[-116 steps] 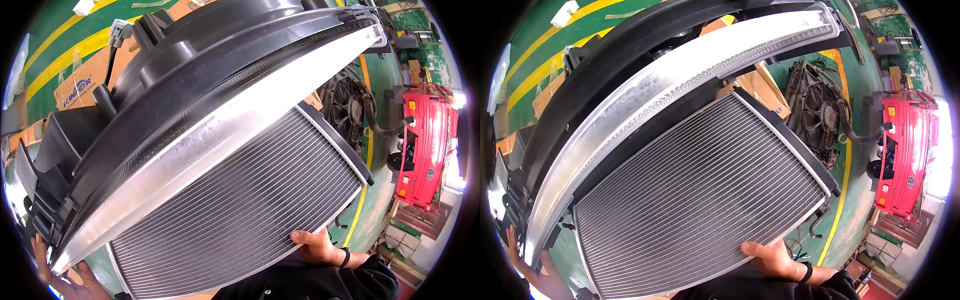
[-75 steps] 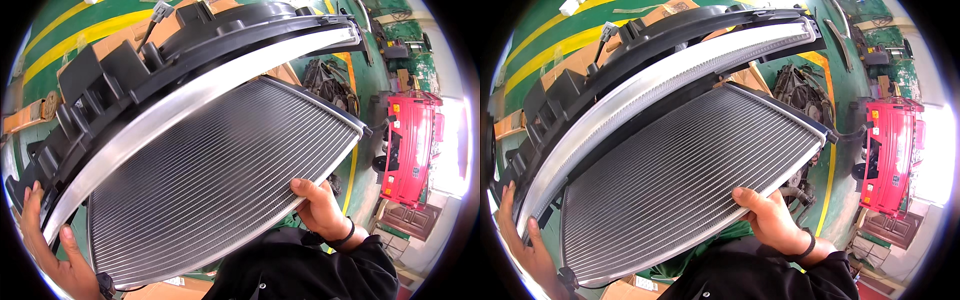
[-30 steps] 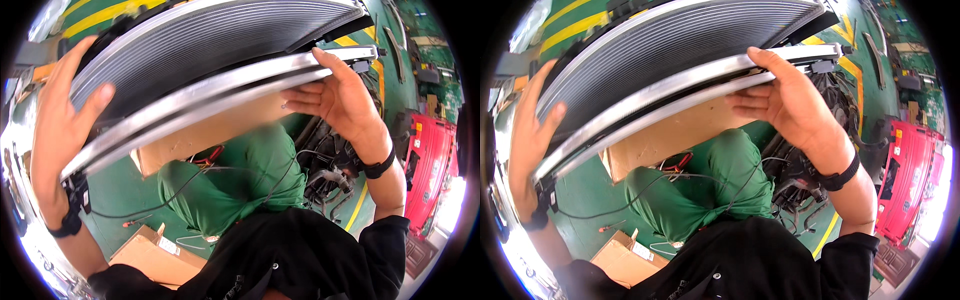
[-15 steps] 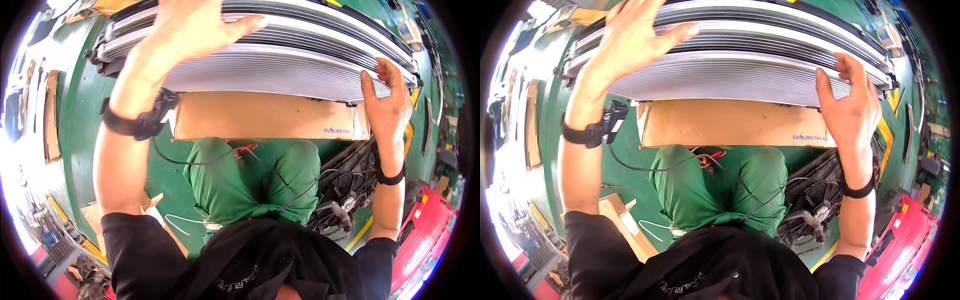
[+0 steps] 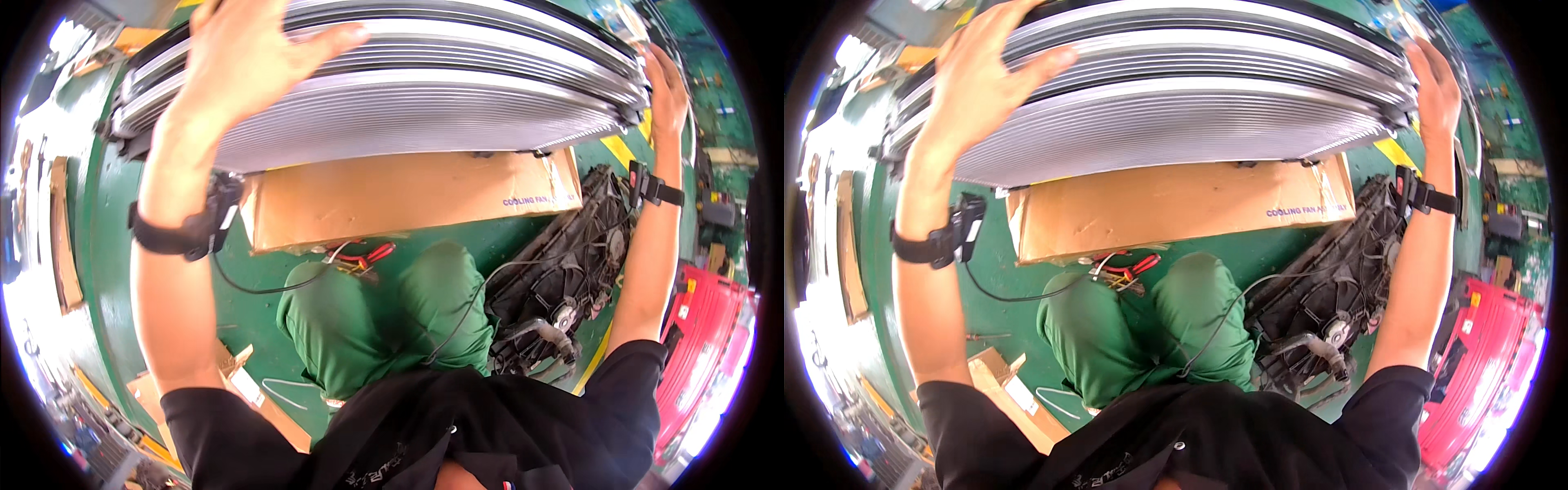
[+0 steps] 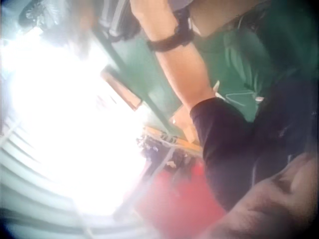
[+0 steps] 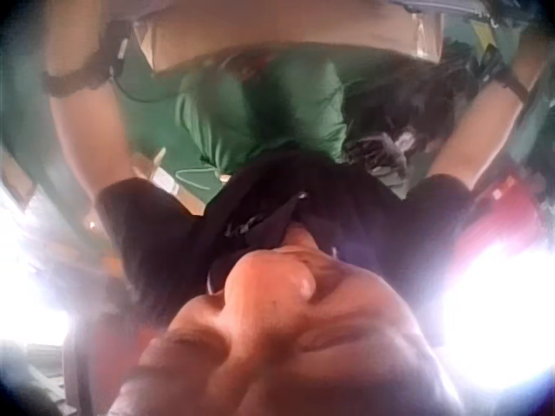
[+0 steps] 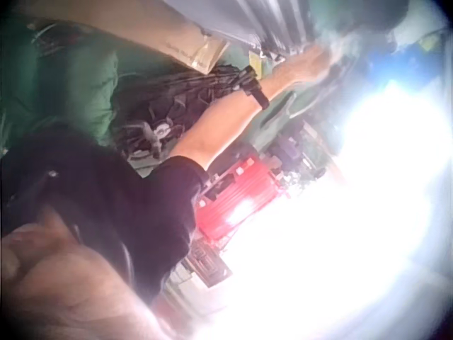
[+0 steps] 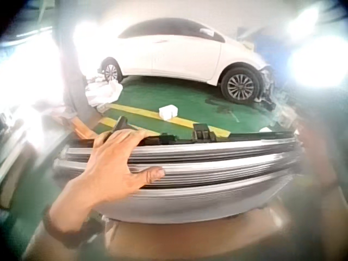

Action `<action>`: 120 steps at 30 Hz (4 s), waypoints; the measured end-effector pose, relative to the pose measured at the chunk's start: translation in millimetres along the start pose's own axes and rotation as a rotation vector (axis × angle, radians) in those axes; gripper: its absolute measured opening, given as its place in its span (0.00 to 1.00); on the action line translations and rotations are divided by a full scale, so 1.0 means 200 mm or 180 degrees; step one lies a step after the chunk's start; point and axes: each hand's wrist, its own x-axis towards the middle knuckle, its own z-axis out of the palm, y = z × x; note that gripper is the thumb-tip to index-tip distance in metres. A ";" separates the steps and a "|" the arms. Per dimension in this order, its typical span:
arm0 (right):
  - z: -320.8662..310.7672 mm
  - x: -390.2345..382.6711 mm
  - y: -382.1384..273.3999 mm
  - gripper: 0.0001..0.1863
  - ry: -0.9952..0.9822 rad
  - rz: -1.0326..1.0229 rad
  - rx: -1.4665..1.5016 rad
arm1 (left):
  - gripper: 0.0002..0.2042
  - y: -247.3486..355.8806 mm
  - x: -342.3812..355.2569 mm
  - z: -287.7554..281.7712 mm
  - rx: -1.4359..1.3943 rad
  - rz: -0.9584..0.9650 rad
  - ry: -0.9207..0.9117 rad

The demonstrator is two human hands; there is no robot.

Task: The person removes a cooling fan shroud from an old radiator and attaches it to a new radiator unit by hand.

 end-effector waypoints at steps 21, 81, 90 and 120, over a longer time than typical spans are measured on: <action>0.02 -0.25 0.30 0.18 0.0089 0.0888 0.2523 | 0.34 -0.02 -0.13 -0.03 0.0570 0.0225 0.0076; 0.05 -0.31 0.47 0.21 -0.0141 0.1874 0.3313 | 0.11 -0.89 -0.83 -0.03 -0.4793 -0.2650 0.3049; -0.01 -0.14 0.40 0.22 -0.0286 0.1936 0.3001 | 0.17 -0.84 -0.79 -0.11 -0.4459 -0.3165 0.3101; -0.41 -0.11 1.42 0.39 -0.1090 0.1604 0.3310 | 0.37 -1.04 -1.37 -0.18 -0.4589 -0.1716 0.1633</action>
